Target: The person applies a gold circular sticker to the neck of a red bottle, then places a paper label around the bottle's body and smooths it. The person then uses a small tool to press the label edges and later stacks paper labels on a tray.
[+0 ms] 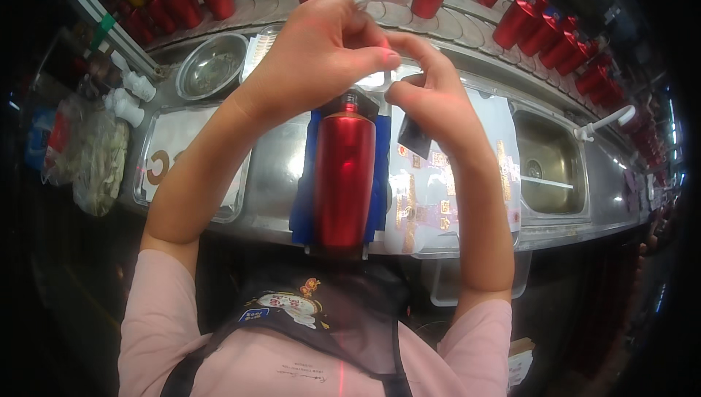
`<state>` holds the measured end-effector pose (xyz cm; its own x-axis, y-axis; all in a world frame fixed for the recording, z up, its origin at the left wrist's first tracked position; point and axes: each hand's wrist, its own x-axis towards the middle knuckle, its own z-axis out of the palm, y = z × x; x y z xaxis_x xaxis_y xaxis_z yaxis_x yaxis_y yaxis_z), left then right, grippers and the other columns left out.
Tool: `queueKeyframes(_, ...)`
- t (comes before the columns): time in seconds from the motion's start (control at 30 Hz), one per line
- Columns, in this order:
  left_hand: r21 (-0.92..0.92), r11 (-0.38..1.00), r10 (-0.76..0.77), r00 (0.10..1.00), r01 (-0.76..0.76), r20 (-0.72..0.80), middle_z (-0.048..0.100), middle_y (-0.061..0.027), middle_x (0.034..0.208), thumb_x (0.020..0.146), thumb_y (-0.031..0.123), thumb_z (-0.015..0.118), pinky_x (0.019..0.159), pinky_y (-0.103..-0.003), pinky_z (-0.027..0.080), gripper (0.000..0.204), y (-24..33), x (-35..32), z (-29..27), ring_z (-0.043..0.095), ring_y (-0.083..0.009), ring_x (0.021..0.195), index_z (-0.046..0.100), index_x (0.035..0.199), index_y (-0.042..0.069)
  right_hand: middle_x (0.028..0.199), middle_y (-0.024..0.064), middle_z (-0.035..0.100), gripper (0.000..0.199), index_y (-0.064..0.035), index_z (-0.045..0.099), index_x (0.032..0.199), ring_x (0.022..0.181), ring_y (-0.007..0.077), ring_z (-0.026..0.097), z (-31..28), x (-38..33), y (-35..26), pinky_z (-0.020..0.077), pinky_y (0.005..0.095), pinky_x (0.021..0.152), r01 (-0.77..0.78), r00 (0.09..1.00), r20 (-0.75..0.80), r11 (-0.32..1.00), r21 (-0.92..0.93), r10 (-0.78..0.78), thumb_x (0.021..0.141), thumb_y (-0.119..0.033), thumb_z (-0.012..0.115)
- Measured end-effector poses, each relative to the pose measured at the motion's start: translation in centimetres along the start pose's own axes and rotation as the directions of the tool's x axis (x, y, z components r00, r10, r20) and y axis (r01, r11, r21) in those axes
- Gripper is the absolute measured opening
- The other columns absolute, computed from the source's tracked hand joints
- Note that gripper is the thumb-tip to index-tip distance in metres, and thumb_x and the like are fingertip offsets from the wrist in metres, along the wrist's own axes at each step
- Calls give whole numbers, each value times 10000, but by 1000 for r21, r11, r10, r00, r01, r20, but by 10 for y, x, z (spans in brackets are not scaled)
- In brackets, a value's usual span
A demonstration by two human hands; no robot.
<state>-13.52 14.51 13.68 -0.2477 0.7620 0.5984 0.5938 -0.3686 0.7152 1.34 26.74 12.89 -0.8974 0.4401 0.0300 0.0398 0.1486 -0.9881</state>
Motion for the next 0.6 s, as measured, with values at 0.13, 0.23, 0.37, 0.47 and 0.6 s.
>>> queueKeyframes(0.13, -113, 982, -154, 987, 149, -40, 668, -42, 815, 850, 13, 702, 664, -241, 501, 516, 40, -26, 0, 633, -83, 746, 540, 1339, 33, 692, -29, 545, 190, 5, 624, 964, 467, 14, 405, -13, -38, -11, 301, 195, 436, -163, 981, 96, 986, -36, 166, 788, -62, 646)
queueKeyframes(0.23, -181, 934, -328, 939, 307, -102, 661, -33, 834, 881, -25, 676, 728, -216, 497, 509, 48, -75, 16, 639, -74, 787, 501, 1357, 14, 592, -45, 507, 169, -10, 633, 883, 450, 13, 404, -8, -81, 1, 292, 188, 419, -270, 963, 16, 963, -2, 270, 888, -170, 686)
queueKeyframes(0.37, -280, 837, -522, 840, 471, -148, 667, -24, 892, 891, -50, 674, 768, -212, 494, 549, 58, -155, 45, 635, -65, 833, 458, 1392, 6, 636, -55, 557, 181, -28, 687, 857, 487, 4, 419, 17, -133, 26, 297, 180, 439, -286, 958, -43, 957, -43, 284, 937, -190, 679)
queueKeyframes(0.47, -313, 791, -603, 756, 525, -255, 664, 12, 790, 884, 5, 702, 604, -189, 420, 495, 58, -203, 64, 531, -20, 662, 528, 1348, 10, 683, -68, 576, 119, -31, 701, 882, 542, -5, 431, 40, -156, 47, 302, 177, 485, -344, 938, -61, 939, -29, 342, 910, -144, 728)
queueKeyframes(0.6, -326, 766, -639, 705, 553, -307, 660, 19, 797, 881, 20, 714, 624, -187, 421, 493, 48, -238, 70, 526, -17, 675, 532, 1338, -20, 722, -59, 607, 106, -13, 689, 876, 622, -11, 493, 61, -168, 65, 338, 162, 550, -338, 933, -122, 941, 21, 338, 891, -104, 742)
